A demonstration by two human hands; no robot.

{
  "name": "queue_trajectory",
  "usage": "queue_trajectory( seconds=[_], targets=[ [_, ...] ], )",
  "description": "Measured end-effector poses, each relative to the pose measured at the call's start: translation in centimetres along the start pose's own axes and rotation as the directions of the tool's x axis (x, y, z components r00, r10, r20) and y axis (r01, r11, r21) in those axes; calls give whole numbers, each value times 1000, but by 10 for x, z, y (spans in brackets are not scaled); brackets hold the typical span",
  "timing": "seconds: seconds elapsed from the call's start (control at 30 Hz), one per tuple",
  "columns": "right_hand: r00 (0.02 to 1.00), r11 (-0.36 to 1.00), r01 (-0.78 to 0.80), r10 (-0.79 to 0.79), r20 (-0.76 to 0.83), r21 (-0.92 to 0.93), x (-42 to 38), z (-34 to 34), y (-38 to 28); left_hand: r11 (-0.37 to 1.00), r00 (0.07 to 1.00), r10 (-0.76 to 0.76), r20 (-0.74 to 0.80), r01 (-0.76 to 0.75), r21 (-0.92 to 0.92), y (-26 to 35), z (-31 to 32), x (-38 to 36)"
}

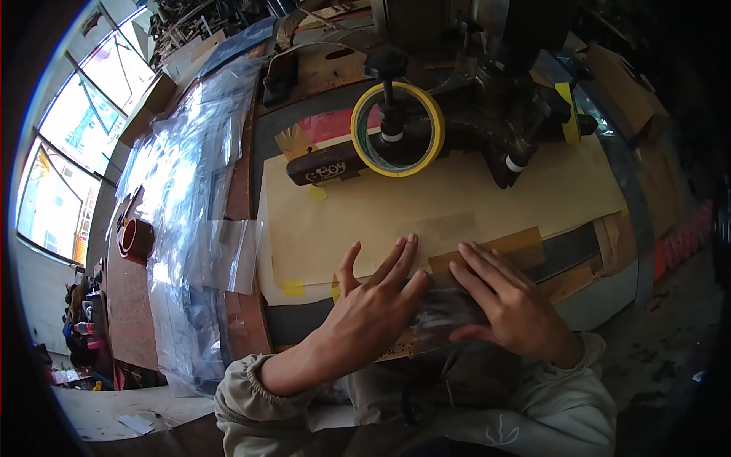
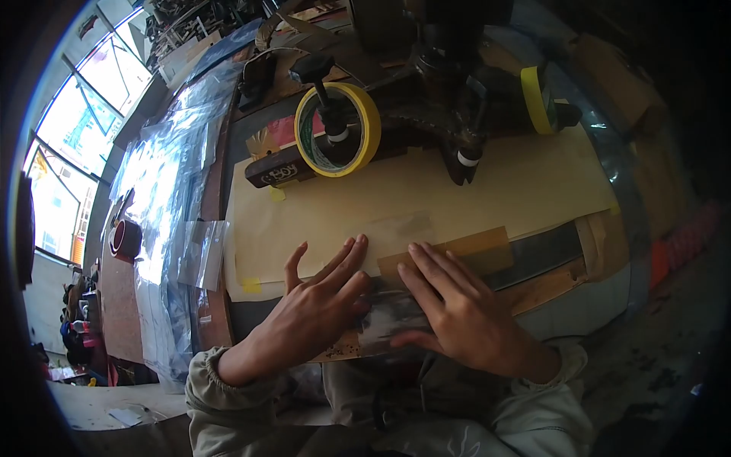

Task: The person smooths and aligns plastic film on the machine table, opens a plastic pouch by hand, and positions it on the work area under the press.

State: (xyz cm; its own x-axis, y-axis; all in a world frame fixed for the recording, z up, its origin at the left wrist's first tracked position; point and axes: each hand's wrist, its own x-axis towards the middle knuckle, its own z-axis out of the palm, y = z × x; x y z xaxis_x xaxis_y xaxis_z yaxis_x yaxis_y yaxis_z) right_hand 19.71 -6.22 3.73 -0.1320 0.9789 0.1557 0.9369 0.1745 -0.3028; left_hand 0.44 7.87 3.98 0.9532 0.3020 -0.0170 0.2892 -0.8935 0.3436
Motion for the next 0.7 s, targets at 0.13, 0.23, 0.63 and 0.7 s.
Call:
queue_trajectory(
  seconds=[0.13,0.23,0.63,0.7],
  targets=[
    [997,997,-30,25,-68,-72,8,17,4,1000,999,-2,-32,2,1,-11,3,8],
    [996,996,-21,13,-90,-90,23,20,17,999,984,11,-176,-3,48,-22,13,17],
    [996,989,5,-18,-84,-145,59,23,46,992,915,41,-402,11,126,-30,17,31],
    [996,991,3,-15,-89,-137,60,24,47,990,915,38,-403,20,138,-31,17,32]
  ],
)
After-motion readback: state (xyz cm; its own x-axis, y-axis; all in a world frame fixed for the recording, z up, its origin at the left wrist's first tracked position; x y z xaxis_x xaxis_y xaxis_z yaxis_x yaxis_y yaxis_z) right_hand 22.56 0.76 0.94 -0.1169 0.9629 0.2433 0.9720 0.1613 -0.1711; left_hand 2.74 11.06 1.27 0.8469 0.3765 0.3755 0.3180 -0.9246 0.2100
